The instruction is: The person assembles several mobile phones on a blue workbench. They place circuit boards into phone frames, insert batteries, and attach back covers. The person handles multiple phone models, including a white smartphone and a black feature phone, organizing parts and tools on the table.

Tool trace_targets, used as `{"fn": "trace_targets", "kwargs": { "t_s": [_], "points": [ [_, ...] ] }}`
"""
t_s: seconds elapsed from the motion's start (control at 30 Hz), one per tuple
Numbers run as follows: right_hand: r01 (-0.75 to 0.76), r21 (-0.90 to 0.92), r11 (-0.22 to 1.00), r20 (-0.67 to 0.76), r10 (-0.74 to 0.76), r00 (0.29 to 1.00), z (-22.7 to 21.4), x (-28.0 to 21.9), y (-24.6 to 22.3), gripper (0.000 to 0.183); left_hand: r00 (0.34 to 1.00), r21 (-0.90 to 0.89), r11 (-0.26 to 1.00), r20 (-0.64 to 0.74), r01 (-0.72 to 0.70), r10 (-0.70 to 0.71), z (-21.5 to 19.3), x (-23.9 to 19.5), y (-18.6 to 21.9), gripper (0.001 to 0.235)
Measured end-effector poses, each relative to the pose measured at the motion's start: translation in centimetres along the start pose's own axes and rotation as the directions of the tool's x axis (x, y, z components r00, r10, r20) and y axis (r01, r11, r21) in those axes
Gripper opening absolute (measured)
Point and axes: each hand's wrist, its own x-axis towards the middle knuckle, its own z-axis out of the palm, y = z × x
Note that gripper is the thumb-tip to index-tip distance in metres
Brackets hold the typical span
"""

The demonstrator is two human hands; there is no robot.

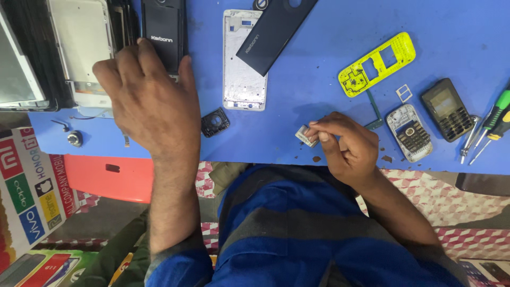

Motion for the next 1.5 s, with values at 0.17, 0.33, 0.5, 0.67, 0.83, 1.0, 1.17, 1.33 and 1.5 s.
{"fn": "trace_targets", "kwargs": {
  "t_s": [0.17, 0.33, 0.5, 0.67, 0.83, 1.0, 1.17, 1.33, 1.5],
  "points": [
    [0.001, 0.012, 1.0, 0.001, -0.001, 1.0, 0.1, 0.0, 0.1, 0.012, 1.0, -0.017, 1.0, -0.003, -0.006, 0.006, 0.0, 0.2, -0.2, 0.058],
    [-0.041, 0.05, 0.998, 0.0, 0.041, 0.999, 0.0, -0.5, 0.2, 0.013, 1.0, -0.031, 0.999, 0.003, 0.012, -0.012, 0.1, 0.1, -0.6, 0.052],
    [-0.031, 0.059, 0.998, -0.003, 0.032, 0.999, 0.2, -0.2, -0.1, 0.012, 1.0, -0.057, 0.998, -0.018, 0.019, -0.02, 0.3, 0.1, -0.7, 0.062],
    [0.019, -0.148, 0.989, -0.023, -0.023, 0.999, 0.7, 1.5, -2.7, 0.012, 1.0, -0.068, 0.998, -0.024, 0.018, -0.02, 0.6, -0.1, -1.0, 0.064],
    [0.119, -0.472, 0.874, 0.057, -0.104, 0.993, 0.9, 5.6, -6.0, 0.031, 0.984, -0.086, 0.995, -0.172, -0.057, 0.042, 0.4, -0.5, -1.4, 0.062],
    [0.146, -0.635, 0.759, 0.179, -0.039, 0.983, 3.1, 11.3, -6.1, 0.055, 0.96, -0.184, 0.978, -0.276, -0.098, 0.044, -0.1, -1.6, -2.6, 0.06],
    [0.225, -0.761, 0.609, 0.217, -0.088, 0.972, 5.6, 13.6, -5.0, 0.055, 0.994, -0.553, 0.831, -0.111, -0.058, -0.005, -0.8, -4.4, -2.4, 0.067],
    [0.197, -0.796, 0.573, 0.2, -0.059, 0.978, 6.7, 12.9, -4.1, 0.04, 0.999, -0.699, 0.714, 0.024, 0.033, -0.023, -0.6, -6.5, -2.5, 0.071],
    [0.013, -0.679, 0.734, 0.073, 0.05, 0.996, 6.9, 11.7, -3.8, 0.045, 0.998, -0.826, 0.56, 0.036, 0.062, -0.058, -0.2, -7.2, -3.5, 0.061]
  ]
}}
